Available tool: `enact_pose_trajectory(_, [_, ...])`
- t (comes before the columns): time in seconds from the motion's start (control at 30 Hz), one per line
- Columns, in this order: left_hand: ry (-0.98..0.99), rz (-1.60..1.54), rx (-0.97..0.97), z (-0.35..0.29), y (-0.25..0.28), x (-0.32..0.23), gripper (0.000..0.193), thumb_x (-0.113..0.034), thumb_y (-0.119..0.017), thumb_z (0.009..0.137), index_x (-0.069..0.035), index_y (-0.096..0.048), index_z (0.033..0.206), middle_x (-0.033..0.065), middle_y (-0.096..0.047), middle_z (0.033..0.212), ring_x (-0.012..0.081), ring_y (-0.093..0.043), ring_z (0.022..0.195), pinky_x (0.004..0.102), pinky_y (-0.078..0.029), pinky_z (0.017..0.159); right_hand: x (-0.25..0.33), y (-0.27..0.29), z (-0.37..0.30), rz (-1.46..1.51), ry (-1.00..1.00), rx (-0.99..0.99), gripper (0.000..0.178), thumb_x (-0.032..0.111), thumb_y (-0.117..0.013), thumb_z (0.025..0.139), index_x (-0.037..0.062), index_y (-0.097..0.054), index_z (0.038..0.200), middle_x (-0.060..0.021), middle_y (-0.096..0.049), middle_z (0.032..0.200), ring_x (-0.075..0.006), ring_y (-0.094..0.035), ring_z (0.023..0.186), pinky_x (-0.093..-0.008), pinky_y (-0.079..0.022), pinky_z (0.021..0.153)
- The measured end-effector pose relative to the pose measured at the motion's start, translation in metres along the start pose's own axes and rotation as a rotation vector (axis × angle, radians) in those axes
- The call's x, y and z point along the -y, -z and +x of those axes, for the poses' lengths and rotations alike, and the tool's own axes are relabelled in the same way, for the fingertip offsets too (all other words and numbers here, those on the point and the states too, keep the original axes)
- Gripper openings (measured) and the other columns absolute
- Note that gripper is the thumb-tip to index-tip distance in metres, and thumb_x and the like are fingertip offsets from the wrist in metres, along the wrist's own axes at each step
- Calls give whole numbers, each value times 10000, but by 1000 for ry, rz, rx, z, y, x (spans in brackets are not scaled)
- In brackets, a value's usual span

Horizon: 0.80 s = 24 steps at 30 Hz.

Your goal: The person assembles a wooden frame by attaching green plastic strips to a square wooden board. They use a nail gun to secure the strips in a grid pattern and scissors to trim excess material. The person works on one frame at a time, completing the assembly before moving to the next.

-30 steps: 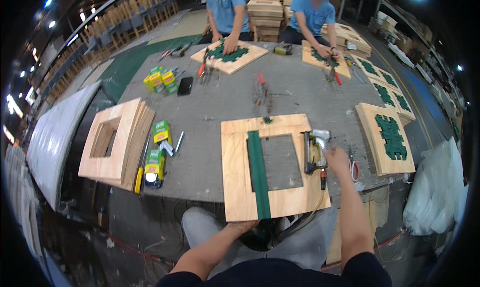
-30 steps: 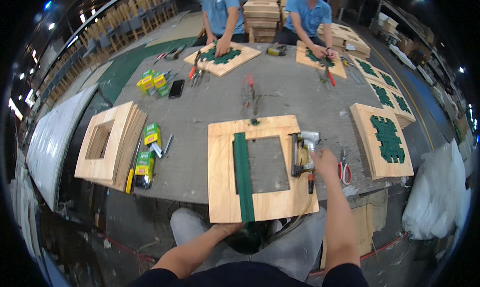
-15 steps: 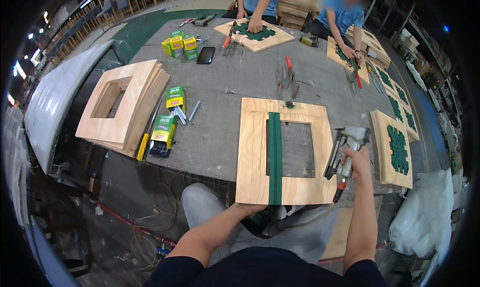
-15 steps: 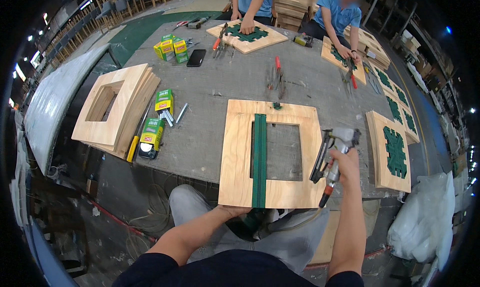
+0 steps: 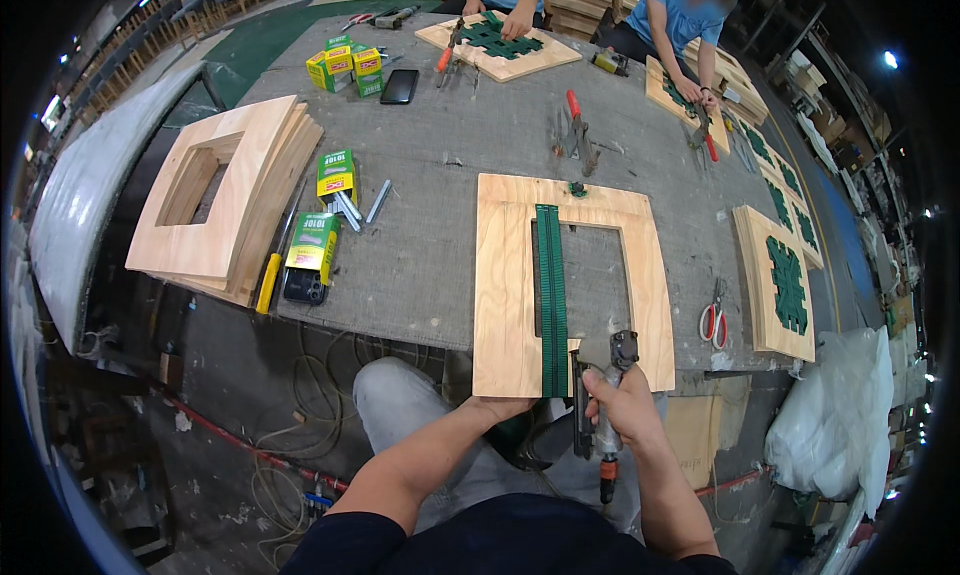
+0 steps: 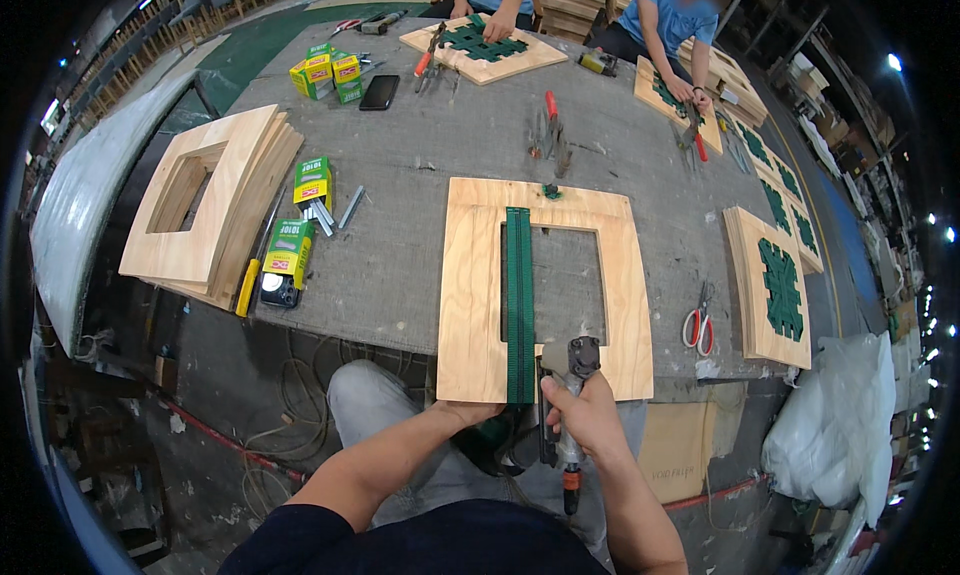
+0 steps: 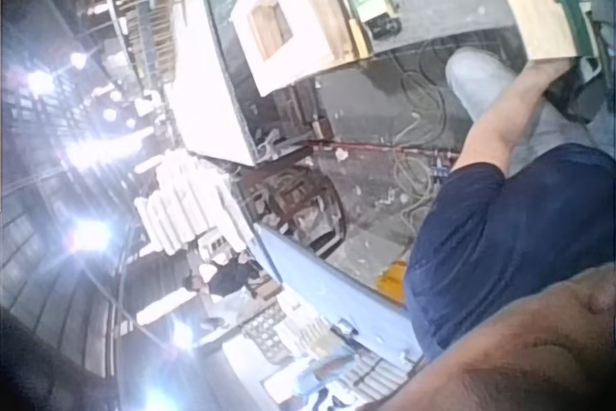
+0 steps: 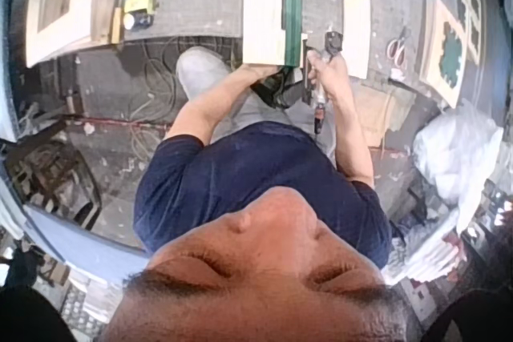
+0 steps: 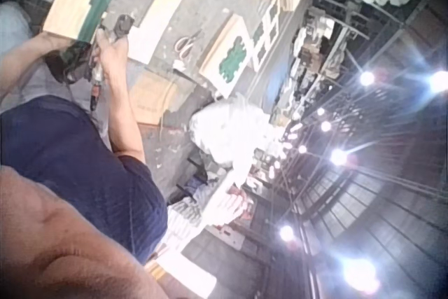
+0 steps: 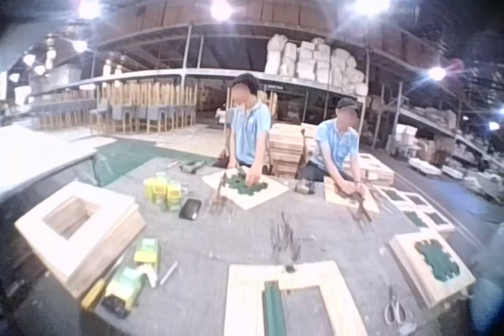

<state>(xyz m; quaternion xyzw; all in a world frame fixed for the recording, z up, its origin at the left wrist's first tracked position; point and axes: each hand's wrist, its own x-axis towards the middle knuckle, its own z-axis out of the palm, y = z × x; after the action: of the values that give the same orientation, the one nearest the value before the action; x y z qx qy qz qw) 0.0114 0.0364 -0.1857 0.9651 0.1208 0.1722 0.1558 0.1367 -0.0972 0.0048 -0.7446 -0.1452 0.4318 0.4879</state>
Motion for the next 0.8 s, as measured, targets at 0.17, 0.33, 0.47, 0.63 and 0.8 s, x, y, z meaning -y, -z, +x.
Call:
enact_pose_trajectory(0.17, [-2, -19, -3, 1, 1, -2, 459, -418, -591, 923, -168, -626, 1307, 123, -636, 1342, 369, -603, 1255, 549, -474, 1080, -1, -12, -1, -11, 8, -6, 294, 137, -697, 986, 17, -584, 1230, -41, -641, 917, -110, -588, 555, -263, -475, 460])
enact_pose_trajectory(0.33, [-11, -10, -4, -2, 1, -1, 454, -415, -594, 922, -167, -628, 1301, 123, -638, 1337, 368, -605, 1250, 548, -476, 1075, -5, -20, -1, -56, -3, -26, 292, 117, -694, 986, 12, -583, 1235, -37, -647, 917, -103, -576, 538, -256, -465, 451])
enact_pose_trajectory(0.47, [-22, 11, -8, -6, 2, 0, 450, -412, -596, 921, -167, -630, 1296, 123, -640, 1334, 367, -607, 1246, 547, -479, 1071, -9, -27, -3, -79, 8, -57, 259, 110, -694, 986, -5, -597, 1198, -33, -647, 864, -99, -560, 514, -258, -451, 437])
enact_pose_trajectory(0.63, [72, -231, 26, 3, 16, -6, 434, -405, -592, 933, -153, -629, 1284, 119, -643, 1320, 369, -611, 1222, 532, -479, 1053, -18, -28, -2, -64, 49, -52, 232, 112, -694, 989, -12, -603, 1162, -25, -637, 808, -97, -555, 505, -261, -440, 426])
enact_pose_trajectory(0.8, [99, -193, 103, 7, 24, -8, 422, -409, -593, 938, -147, -640, 1265, 120, -653, 1299, 374, -614, 1210, 526, -482, 1045, -13, -37, -4, -55, 41, -53, 221, 117, -694, 991, -7, -598, 1147, -25, -636, 810, -95, -546, 499, -263, -436, 422])
